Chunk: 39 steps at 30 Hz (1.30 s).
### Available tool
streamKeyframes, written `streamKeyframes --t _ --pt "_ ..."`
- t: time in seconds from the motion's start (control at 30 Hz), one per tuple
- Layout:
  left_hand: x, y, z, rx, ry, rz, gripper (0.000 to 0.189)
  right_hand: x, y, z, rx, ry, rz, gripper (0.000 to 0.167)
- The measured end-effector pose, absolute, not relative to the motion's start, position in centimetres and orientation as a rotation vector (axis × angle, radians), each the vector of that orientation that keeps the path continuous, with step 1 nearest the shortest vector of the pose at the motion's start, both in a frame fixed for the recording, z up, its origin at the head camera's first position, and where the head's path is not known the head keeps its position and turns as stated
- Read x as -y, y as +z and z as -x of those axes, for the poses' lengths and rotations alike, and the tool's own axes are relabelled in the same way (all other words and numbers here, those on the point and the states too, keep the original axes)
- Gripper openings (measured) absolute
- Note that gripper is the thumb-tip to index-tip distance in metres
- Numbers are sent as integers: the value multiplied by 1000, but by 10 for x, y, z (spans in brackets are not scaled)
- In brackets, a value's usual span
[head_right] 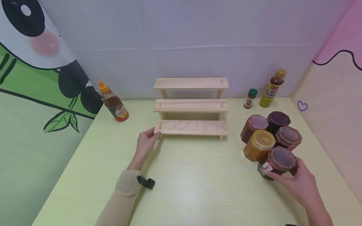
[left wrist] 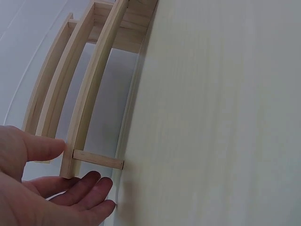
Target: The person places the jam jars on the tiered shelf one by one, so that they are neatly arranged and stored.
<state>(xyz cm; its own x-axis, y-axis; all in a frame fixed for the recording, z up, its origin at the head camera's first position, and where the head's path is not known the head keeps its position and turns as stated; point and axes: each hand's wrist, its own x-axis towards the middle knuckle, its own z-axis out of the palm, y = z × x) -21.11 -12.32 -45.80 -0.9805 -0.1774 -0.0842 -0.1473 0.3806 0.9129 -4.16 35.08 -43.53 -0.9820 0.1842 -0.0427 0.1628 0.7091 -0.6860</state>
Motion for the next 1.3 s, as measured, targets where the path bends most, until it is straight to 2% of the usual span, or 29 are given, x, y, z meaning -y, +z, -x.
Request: streamKeyframes --t 0.4,0.8,1.3 --pt "122 -458 210 2607 -1675 -285 42 -348 -444 43 2744 1256 226 85" --pt "120 -458 210 2602 -1664 -289 41 -345 -442 44 2731 1257 342 80" --pt "120 -458 211 2606 -1661 -287 42 -344 -440 46 2743 1197 453 82"
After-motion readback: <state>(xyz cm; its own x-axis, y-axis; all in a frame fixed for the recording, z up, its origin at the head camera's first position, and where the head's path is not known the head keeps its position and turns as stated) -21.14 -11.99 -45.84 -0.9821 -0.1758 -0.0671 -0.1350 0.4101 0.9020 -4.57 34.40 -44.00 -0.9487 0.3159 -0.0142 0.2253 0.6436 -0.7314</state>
